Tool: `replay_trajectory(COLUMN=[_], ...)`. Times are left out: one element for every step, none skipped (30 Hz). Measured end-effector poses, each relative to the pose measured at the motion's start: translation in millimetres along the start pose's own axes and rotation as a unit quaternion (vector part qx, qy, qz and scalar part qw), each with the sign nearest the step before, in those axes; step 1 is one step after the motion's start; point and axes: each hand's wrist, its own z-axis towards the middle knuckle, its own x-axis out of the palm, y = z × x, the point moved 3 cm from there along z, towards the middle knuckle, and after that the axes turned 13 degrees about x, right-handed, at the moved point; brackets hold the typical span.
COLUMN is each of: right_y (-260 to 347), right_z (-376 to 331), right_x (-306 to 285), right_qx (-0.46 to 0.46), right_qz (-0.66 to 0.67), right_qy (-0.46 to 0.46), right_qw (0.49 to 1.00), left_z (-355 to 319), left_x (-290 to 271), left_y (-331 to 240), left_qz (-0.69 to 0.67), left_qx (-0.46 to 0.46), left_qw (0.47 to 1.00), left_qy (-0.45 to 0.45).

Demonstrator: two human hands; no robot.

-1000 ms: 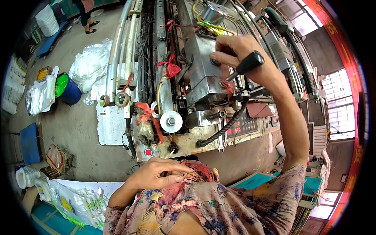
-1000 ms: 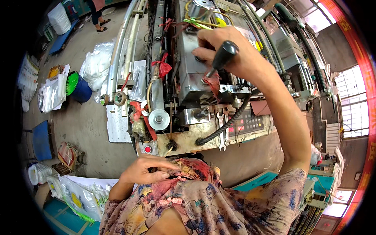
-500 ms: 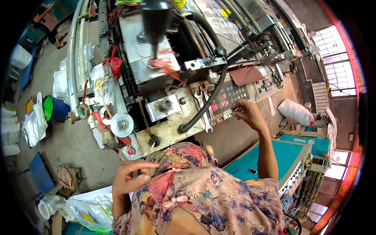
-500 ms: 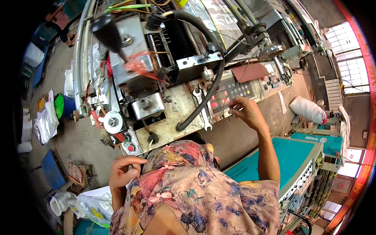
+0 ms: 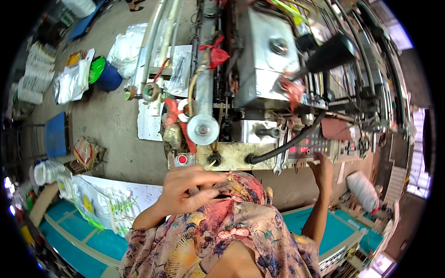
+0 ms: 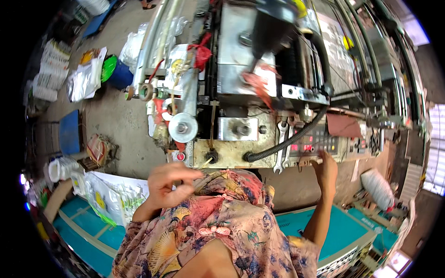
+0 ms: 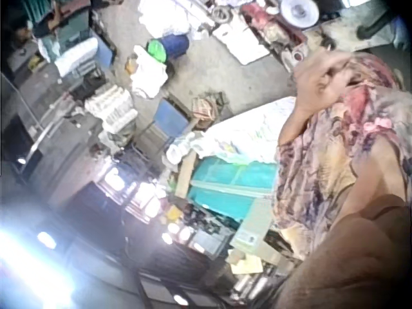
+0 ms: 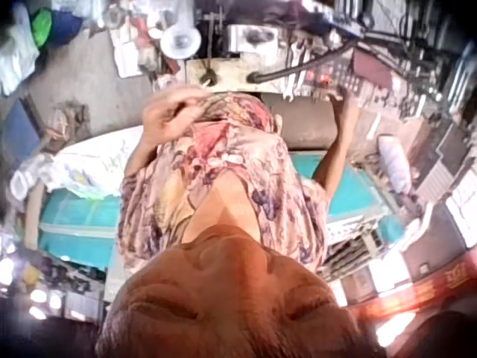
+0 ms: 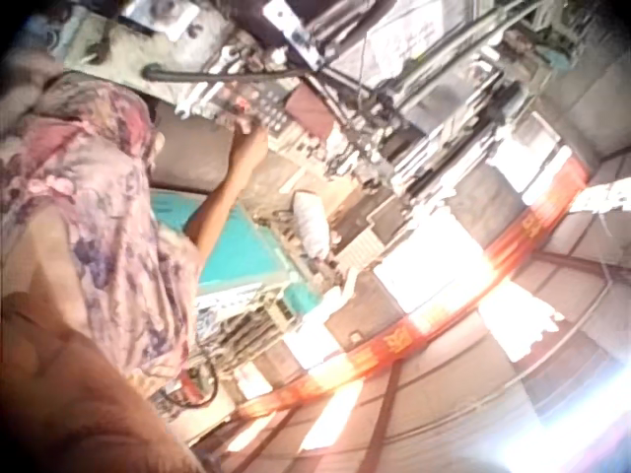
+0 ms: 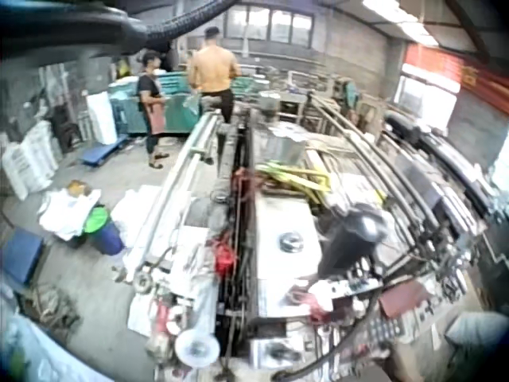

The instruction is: The person uses a wrench to tighten bolts on a large industrial machine in a factory setting. They manipulate various components, including a metal bar and a control panel, while performing maintenance tasks. The person also uses a marker to make marks on a metal bar.

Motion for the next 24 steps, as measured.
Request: replay_trajectory(right_y=[46,67,116,158,198,246,281,311,337,358,371,376,381,384,386,387,387,386,384,384,386,387,390,393], right_z=[-7,-15,-19,-25,-31,-34,-41,-42,-42,-36,-33,-28,-27,-24,-20,-17,-14,-11,-9,-6,-4,-2,1,-1], right_x=[-40,-54,-84,-103,-117,-130,-139,-143,-141,-130,-123,-118,-114,-113,-114,-114,-114,-112,-112,-115,-114,-115,-117,-117], right_qx=[0.135,0.145,0.118,-0.003,-0.129,-0.276,-0.387,-0.433,-0.447,-0.457,-0.452,-0.443,-0.447,-0.45,-0.458,-0.449,-0.44,-0.428,-0.437,-0.436,-0.438,-0.439,-0.431,-0.424], right_qz=[0.078,0.207,0.178,0.183,0.184,0.144,0.104,0.067,0.013,-0.033,-0.082,-0.129,-0.144,-0.159,-0.178,-0.185,-0.192,-0.197,-0.197,-0.187,-0.173,-0.159,-0.166,-0.169], right_qy=[0.144,0.177,0.209,0.159,0.107,0.039,-0.042,-0.087,-0.109,-0.135,-0.12,-0.103,-0.109,-0.115,-0.11,-0.08,-0.049,-0.017,0.01,0.028,0.05,0.071,0.076,0.089], right_qw=[0.977,0.951,0.954,0.97,0.969,0.95,0.915,0.895,0.888,0.879,0.88,0.881,0.876,0.871,0.864,0.87,0.876,0.882,0.878,0.88,0.881,0.881,0.884,0.885], left_z=[-9,-10,-6,2,10,16,25,33,36,36,38,41,41,42,41,39,40,39,38,40,38,38,41,38], left_x=[-6,-8,-8,-11,-15,-17,-15,-11,-10,-9,-6,0,1,1,1,0,0,2,4,5,3,1,1,1], left_y=[-1,0,4,7,11,16,24,27,31,37,39,46,51,55,63,68,70,73,75,78,78,78,80,81], left_qz=[0.151,0.237,0.323,0.397,0.433,0.47,0.467,0.477,0.482,0.49,0.485,0.482,0.469,0.454,0.45,0.436,0.429,0.421,0.413,0.407,0.399,0.389,0.385,0.384], left_qx=[0.028,0.057,0.082,0.111,0.089,0.064,0.069,0.064,0.061,0.055,0.057,0.055,0.058,0.061,0.081,0.092,0.099,0.104,0.096,0.11,0.109,0.107,0.111,0.107], left_qw=[0.988,0.966,0.933,0.891,0.882,0.87,0.87,0.868,0.865,0.859,0.856,0.852,0.855,0.858,0.853,0.859,0.856,0.854,0.859,0.856,0.859,0.862,0.862,0.864], left_qy=[-0.028,-0.085,-0.139,-0.189,-0.161,-0.133,-0.14,-0.123,-0.129,-0.139,-0.171,-0.196,-0.214,-0.232,-0.252,-0.254,-0.271,-0.286,-0.289,-0.3,-0.303,-0.307,-0.31,-0.309])
